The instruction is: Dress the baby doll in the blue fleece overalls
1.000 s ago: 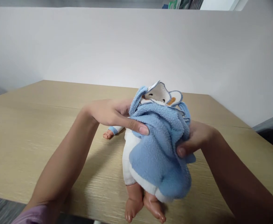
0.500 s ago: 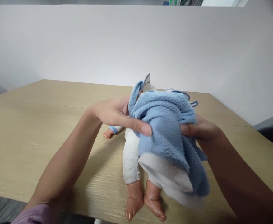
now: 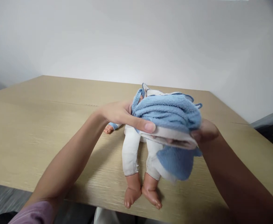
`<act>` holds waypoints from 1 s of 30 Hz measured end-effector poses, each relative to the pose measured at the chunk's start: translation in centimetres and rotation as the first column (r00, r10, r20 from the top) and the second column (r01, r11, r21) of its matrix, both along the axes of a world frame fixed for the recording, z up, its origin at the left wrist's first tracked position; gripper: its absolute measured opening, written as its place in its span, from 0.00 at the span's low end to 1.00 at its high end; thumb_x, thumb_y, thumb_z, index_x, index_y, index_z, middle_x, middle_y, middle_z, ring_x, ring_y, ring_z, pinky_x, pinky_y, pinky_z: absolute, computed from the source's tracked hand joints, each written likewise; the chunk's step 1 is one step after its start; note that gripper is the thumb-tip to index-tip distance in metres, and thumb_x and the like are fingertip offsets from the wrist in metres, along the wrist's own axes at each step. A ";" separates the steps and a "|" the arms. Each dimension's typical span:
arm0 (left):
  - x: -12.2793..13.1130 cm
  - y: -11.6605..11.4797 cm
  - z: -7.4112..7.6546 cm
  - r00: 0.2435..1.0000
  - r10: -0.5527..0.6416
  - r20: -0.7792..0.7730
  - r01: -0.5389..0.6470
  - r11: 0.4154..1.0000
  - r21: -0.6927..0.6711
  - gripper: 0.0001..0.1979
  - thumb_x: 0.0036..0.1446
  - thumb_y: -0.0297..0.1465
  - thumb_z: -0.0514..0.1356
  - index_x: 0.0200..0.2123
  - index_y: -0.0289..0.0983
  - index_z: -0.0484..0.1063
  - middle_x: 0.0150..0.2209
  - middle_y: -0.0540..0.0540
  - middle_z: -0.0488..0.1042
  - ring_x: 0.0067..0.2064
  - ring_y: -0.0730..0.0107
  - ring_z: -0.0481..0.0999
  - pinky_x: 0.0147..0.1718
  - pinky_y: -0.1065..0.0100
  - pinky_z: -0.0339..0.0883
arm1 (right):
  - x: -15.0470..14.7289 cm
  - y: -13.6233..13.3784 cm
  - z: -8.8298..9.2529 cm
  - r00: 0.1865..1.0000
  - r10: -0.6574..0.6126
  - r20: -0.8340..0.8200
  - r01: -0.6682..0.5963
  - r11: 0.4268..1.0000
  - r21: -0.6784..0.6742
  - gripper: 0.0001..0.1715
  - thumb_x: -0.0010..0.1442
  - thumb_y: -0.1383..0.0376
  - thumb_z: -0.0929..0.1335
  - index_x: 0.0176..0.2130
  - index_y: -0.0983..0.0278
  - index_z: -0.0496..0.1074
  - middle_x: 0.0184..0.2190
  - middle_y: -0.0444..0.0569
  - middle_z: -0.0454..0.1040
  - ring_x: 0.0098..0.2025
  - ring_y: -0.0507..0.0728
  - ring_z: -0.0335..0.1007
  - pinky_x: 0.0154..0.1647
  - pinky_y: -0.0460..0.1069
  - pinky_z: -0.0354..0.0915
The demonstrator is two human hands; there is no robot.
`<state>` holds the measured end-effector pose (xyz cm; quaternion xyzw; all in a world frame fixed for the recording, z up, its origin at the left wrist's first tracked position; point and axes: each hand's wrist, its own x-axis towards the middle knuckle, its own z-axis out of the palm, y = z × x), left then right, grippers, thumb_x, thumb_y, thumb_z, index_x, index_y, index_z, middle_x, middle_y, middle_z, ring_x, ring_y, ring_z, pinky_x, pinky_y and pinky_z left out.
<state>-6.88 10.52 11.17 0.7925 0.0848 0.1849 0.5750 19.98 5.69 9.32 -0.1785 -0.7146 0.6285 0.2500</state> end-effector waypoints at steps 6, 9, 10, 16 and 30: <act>-0.3 -4.2 -4.3 0.944 0.268 0.192 -0.222 0.947 -0.232 0.26 0.60 0.54 0.73 0.43 0.36 0.82 0.45 0.41 0.85 0.60 0.50 0.83 0.68 0.52 0.73 | -1.5 -3.3 -1.4 0.970 -0.165 -0.179 0.146 0.983 -0.113 0.23 0.61 0.51 0.80 0.29 0.62 0.73 0.22 0.39 0.65 0.27 0.53 0.67 0.37 0.46 0.74; -0.8 -8.0 -6.6 0.889 0.439 0.132 -0.364 0.851 -0.378 0.26 0.62 0.56 0.71 0.44 0.38 0.82 0.51 0.40 0.85 0.62 0.49 0.81 0.69 0.52 0.73 | -1.4 -4.8 -2.2 0.979 -0.202 -0.003 0.202 0.977 -0.067 0.25 0.51 0.51 0.86 0.39 0.60 0.79 0.29 0.43 0.75 0.40 0.60 0.79 0.50 0.53 0.77; -1.0 -9.3 -7.2 0.861 0.501 0.083 -0.426 0.802 -0.420 0.26 0.62 0.56 0.71 0.43 0.38 0.82 0.51 0.40 0.85 0.61 0.49 0.81 0.67 0.53 0.74 | -1.4 -5.4 -2.5 0.968 -0.247 0.052 0.250 0.965 -0.074 0.27 0.51 0.52 0.85 0.45 0.60 0.80 0.35 0.46 0.80 0.46 0.63 0.81 0.53 0.55 0.77; -1.3 -15.5 -8.1 0.698 0.710 -0.093 -0.681 0.618 -0.393 0.21 0.67 0.52 0.69 0.43 0.39 0.82 0.47 0.45 0.85 0.52 0.57 0.84 0.57 0.62 0.78 | -3.1 -8.8 -4.2 0.751 -0.621 0.223 0.606 0.783 0.140 0.23 0.59 0.61 0.78 0.54 0.58 0.80 0.52 0.49 0.84 0.58 0.66 0.79 0.66 0.59 0.71; 0.3 -15.8 -11.6 0.510 0.820 -0.261 -0.855 0.516 -0.051 0.16 0.73 0.44 0.59 0.44 0.38 0.78 0.46 0.44 0.85 0.53 0.53 0.84 0.56 0.59 0.74 | -5.7 -9.5 -8.0 0.610 -0.735 0.296 0.627 0.676 0.387 0.14 0.58 0.66 0.72 0.46 0.62 0.79 0.40 0.47 0.84 0.41 0.61 0.81 0.46 0.54 0.74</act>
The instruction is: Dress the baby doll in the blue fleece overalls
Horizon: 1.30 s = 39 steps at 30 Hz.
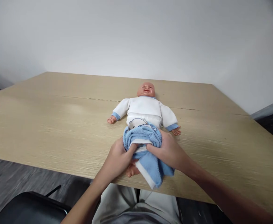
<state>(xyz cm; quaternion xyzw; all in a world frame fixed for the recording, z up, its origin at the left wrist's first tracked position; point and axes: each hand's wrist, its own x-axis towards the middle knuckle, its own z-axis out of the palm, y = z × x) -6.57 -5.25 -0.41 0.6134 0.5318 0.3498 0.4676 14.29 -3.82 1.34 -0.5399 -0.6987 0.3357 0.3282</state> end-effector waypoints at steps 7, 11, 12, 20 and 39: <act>0.0 3.5 0.5 0.987 -0.061 -0.151 0.073 0.994 0.081 0.16 0.74 0.42 0.56 0.49 0.38 0.78 0.50 0.39 0.85 0.55 0.49 0.83 0.57 0.54 0.73 | 0.1 2.7 -0.6 0.996 -0.086 0.030 0.085 0.996 0.021 0.18 0.60 0.62 0.72 0.49 0.64 0.79 0.44 0.51 0.86 0.46 0.64 0.81 0.52 0.56 0.74; -0.6 4.6 1.0 0.993 -0.030 -0.115 0.042 0.994 0.104 0.17 0.67 0.38 0.63 0.55 0.37 0.79 0.52 0.40 0.85 0.53 0.50 0.84 0.55 0.55 0.75 | 0.5 4.1 -0.2 0.995 -0.080 0.058 0.076 0.994 0.075 0.15 0.61 0.61 0.72 0.48 0.64 0.79 0.45 0.52 0.86 0.48 0.64 0.81 0.54 0.56 0.73; -0.8 4.5 1.3 0.997 -0.013 -0.082 0.022 0.994 0.110 0.18 0.64 0.37 0.65 0.55 0.37 0.79 0.52 0.41 0.86 0.52 0.51 0.84 0.54 0.57 0.76 | 0.7 4.1 0.2 0.995 -0.074 0.068 0.068 0.993 0.092 0.14 0.61 0.61 0.72 0.47 0.63 0.78 0.44 0.51 0.86 0.47 0.64 0.81 0.52 0.56 0.72; -1.3 -1.0 2.7 0.996 0.048 0.076 -0.051 0.998 0.042 0.17 0.63 0.33 0.66 0.55 0.38 0.79 0.48 0.47 0.86 0.49 0.58 0.84 0.48 0.66 0.76 | 0.5 -0.1 4.6 0.981 0.141 0.132 -0.153 0.985 0.085 0.09 0.56 0.67 0.72 0.32 0.58 0.68 0.27 0.38 0.75 0.29 0.55 0.68 0.34 0.51 0.63; -1.5 -4.7 -0.5 0.965 -0.020 -0.263 0.000 0.997 -0.079 0.11 0.72 0.39 0.53 0.48 0.41 0.70 0.40 0.43 0.82 0.47 0.47 0.79 0.49 0.56 0.64 | -1.0 -2.3 2.1 0.916 0.263 0.304 -0.250 0.965 -0.080 0.06 0.60 0.66 0.70 0.40 0.59 0.71 0.43 0.48 0.80 0.44 0.63 0.75 0.45 0.55 0.61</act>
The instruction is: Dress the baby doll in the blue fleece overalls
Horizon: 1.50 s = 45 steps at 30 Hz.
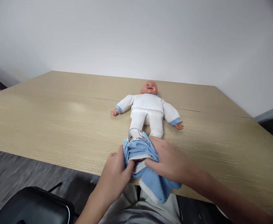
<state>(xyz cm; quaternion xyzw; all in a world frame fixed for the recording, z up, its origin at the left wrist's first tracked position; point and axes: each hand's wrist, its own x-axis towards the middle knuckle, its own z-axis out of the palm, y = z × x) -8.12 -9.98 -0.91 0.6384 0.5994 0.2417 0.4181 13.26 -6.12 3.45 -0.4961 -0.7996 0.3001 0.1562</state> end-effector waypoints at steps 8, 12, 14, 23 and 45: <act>-0.5 0.3 -0.5 0.989 -0.045 -0.143 0.051 0.998 0.034 0.17 0.74 0.41 0.48 0.39 0.41 0.73 0.41 0.42 0.81 0.49 0.45 0.76 0.56 0.47 0.58 | -1.2 -0.5 0.0 0.982 -0.049 0.182 0.055 0.998 -0.031 0.27 0.62 0.62 0.69 0.60 0.64 0.70 0.51 0.58 0.81 0.50 0.72 0.79 0.46 0.58 0.62; -1.5 0.5 -1.6 0.999 -0.037 0.011 0.036 0.998 0.051 0.18 0.75 0.44 0.51 0.41 0.41 0.75 0.45 0.41 0.80 0.52 0.46 0.75 0.57 0.48 0.61 | -1.1 -0.4 -0.5 0.992 -0.033 0.120 0.042 0.997 -0.071 0.27 0.65 0.58 0.71 0.60 0.65 0.69 0.50 0.59 0.82 0.50 0.73 0.80 0.47 0.59 0.65; -1.8 0.6 -2.3 0.988 -0.032 0.149 0.022 0.997 0.068 0.18 0.76 0.46 0.53 0.49 0.41 0.76 0.53 0.40 0.80 0.57 0.47 0.75 0.60 0.50 0.64 | -0.9 -0.2 -0.8 0.999 -0.021 0.036 0.024 0.996 -0.084 0.25 0.65 0.56 0.73 0.57 0.63 0.70 0.50 0.58 0.82 0.51 0.71 0.80 0.49 0.59 0.67; -1.1 2.0 -2.8 0.931 0.068 0.358 -0.150 0.967 0.207 0.20 0.77 0.42 0.56 0.64 0.40 0.61 0.61 0.40 0.76 0.60 0.58 0.77 0.60 0.60 0.68 | 0.3 1.9 -1.7 0.957 -0.038 -0.288 0.034 0.999 -0.019 0.25 0.58 0.67 0.74 0.56 0.60 0.74 0.45 0.47 0.84 0.45 0.64 0.80 0.49 0.56 0.71; -2.1 9.7 2.7 0.961 -0.235 0.147 0.158 0.900 0.405 0.33 0.69 0.48 0.67 0.70 0.43 0.65 0.71 0.41 0.67 0.68 0.54 0.70 0.69 0.54 0.62 | 6.8 5.8 -5.8 0.510 -0.392 -0.765 -0.133 0.843 -0.521 0.34 0.47 0.52 0.87 0.45 0.61 0.76 0.38 0.45 0.76 0.35 0.54 0.74 0.34 0.46 0.72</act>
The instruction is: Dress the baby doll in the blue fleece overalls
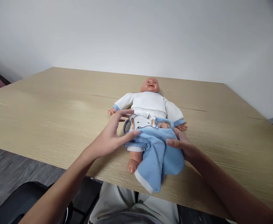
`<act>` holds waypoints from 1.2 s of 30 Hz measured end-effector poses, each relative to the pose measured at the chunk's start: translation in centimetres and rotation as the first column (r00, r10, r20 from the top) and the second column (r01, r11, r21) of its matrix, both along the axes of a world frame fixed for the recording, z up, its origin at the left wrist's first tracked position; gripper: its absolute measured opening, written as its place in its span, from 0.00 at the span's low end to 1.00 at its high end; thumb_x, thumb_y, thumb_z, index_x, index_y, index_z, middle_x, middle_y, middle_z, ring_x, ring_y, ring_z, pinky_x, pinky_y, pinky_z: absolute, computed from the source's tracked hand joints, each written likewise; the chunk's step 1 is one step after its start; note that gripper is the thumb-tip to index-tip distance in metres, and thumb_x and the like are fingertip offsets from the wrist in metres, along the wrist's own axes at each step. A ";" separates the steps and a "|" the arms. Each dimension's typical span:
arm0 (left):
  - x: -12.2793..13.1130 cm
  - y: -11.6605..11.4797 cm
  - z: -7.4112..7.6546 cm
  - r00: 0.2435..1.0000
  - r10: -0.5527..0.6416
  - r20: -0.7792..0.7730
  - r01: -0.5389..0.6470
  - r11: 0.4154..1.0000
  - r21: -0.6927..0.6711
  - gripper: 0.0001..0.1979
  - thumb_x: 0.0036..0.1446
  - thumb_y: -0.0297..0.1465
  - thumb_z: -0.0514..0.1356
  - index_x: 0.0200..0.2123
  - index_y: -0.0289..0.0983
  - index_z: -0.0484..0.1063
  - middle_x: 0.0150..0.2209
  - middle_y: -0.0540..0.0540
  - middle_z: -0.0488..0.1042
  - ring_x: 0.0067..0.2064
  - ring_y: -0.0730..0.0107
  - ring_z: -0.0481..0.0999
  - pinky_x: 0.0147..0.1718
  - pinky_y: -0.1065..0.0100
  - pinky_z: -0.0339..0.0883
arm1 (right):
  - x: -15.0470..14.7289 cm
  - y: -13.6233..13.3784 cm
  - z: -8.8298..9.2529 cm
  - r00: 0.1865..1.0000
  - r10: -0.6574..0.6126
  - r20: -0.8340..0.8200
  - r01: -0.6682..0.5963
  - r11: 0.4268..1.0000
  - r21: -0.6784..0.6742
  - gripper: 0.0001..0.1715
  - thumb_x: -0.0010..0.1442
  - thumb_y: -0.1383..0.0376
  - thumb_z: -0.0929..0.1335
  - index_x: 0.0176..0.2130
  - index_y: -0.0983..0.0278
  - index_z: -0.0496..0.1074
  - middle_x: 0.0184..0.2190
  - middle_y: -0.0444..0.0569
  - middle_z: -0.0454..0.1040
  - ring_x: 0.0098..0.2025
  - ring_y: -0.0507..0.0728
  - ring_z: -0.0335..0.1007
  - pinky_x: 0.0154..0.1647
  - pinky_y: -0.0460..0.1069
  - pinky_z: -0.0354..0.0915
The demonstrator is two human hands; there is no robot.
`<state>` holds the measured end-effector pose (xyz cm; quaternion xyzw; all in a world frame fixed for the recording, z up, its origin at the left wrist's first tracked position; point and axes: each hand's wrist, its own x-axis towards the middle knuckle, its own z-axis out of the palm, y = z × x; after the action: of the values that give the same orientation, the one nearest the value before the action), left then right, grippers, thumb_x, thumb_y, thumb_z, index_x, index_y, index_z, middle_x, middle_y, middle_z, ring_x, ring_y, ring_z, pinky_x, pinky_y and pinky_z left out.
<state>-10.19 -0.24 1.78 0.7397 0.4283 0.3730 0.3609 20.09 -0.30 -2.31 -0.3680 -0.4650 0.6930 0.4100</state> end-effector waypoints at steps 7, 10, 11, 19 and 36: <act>3.6 6.8 5.9 0.804 -0.344 -0.485 0.330 0.937 -0.118 0.30 0.65 0.60 0.62 0.53 0.41 0.81 0.52 0.43 0.81 0.57 0.49 0.75 0.62 0.53 0.64 | -0.2 -0.1 0.1 0.980 -0.122 -0.157 0.108 0.989 -0.097 0.24 0.54 0.55 0.83 0.42 0.58 0.73 0.38 0.45 0.75 0.36 0.56 0.74 0.36 0.47 0.74; 4.5 9.2 7.3 0.625 -0.498 -0.601 0.450 0.859 -0.244 0.31 0.60 0.64 0.63 0.49 0.46 0.84 0.50 0.45 0.82 0.59 0.47 0.73 0.65 0.51 0.60 | -0.7 -0.3 0.4 0.967 -0.199 -0.157 0.186 0.978 -0.094 0.26 0.53 0.55 0.83 0.40 0.57 0.69 0.39 0.43 0.73 0.36 0.55 0.73 0.36 0.47 0.74; 4.9 9.7 7.4 0.584 -0.526 -0.618 0.477 0.839 -0.263 0.31 0.58 0.64 0.64 0.50 0.48 0.84 0.50 0.46 0.82 0.60 0.47 0.72 0.64 0.52 0.61 | -0.9 -0.4 0.5 0.966 -0.211 -0.149 0.199 0.976 -0.089 0.27 0.53 0.55 0.83 0.40 0.57 0.68 0.39 0.43 0.73 0.36 0.55 0.72 0.36 0.47 0.74; 7.4 12.0 6.2 0.494 -0.792 -0.359 0.709 0.606 -0.361 0.23 0.52 0.53 0.74 0.37 0.40 0.82 0.35 0.48 0.80 0.37 0.62 0.76 0.35 0.67 0.66 | 0.2 -0.2 0.8 0.992 -0.053 -0.113 0.061 0.995 0.073 0.30 0.57 0.54 0.83 0.36 0.59 0.62 0.36 0.42 0.67 0.32 0.52 0.64 0.31 0.44 0.67; 8.5 11.7 3.5 0.391 -0.919 0.047 0.819 0.324 -0.474 0.19 0.55 0.44 0.77 0.43 0.38 0.82 0.42 0.47 0.86 0.44 0.58 0.84 0.45 0.65 0.79 | 3.9 0.6 1.6 0.998 0.024 0.063 -0.026 0.999 0.042 0.30 0.58 0.45 0.81 0.52 0.59 0.81 0.40 0.48 0.81 0.37 0.58 0.79 0.37 0.48 0.73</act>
<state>-1.71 11.48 5.32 0.7918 0.0687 -0.0729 0.6025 23.99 0.34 -0.75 -0.3748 -0.4971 0.6760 0.3944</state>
